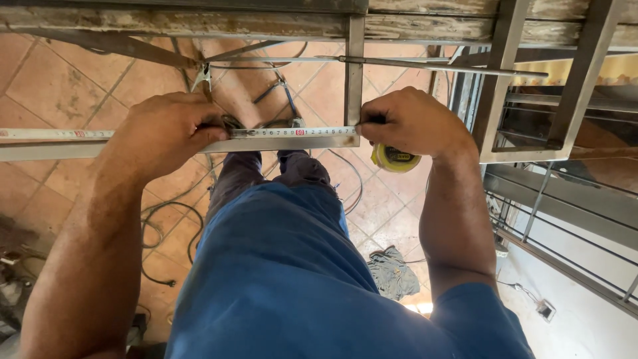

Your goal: Measuring and marking metal frame components using a tape measure.

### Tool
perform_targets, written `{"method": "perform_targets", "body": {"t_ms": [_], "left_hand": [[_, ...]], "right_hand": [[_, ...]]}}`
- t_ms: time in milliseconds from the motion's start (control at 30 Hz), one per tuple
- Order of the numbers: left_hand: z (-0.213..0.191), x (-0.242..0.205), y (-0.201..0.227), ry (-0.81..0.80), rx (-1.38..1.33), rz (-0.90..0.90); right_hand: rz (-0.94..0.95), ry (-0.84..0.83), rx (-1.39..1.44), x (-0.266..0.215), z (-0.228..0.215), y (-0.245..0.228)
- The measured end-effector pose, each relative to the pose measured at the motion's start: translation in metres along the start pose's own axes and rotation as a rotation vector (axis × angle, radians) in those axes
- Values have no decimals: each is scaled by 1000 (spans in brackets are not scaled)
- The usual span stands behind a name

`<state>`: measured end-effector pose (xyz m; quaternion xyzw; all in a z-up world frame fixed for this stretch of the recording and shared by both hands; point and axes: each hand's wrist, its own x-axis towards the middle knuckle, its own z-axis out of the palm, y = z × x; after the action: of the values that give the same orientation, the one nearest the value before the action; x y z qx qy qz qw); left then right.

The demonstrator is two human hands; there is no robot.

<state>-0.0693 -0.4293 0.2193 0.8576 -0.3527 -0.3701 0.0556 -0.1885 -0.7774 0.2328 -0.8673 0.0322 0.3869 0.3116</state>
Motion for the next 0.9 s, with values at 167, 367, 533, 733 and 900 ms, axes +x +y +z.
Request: {"method": "perform_targets", "body": {"t_ms": [167,367,533,733,900], "left_hand": [[1,1,1,0,-16,-27],[5,3,1,-7,-26,-60],[2,0,4,-11,-74,-70],[3,-2,-2,-33,-76,-143],[8,-1,-11,10,-71,-78]], "right_hand": [[-18,-1,-32,2,0,4],[-50,-3,15,-1,-4,6],[-44,-18,9,-2,-6,6],[-42,-9,-10,2,-2,4],[10,4,34,0,-1,-2]]}}
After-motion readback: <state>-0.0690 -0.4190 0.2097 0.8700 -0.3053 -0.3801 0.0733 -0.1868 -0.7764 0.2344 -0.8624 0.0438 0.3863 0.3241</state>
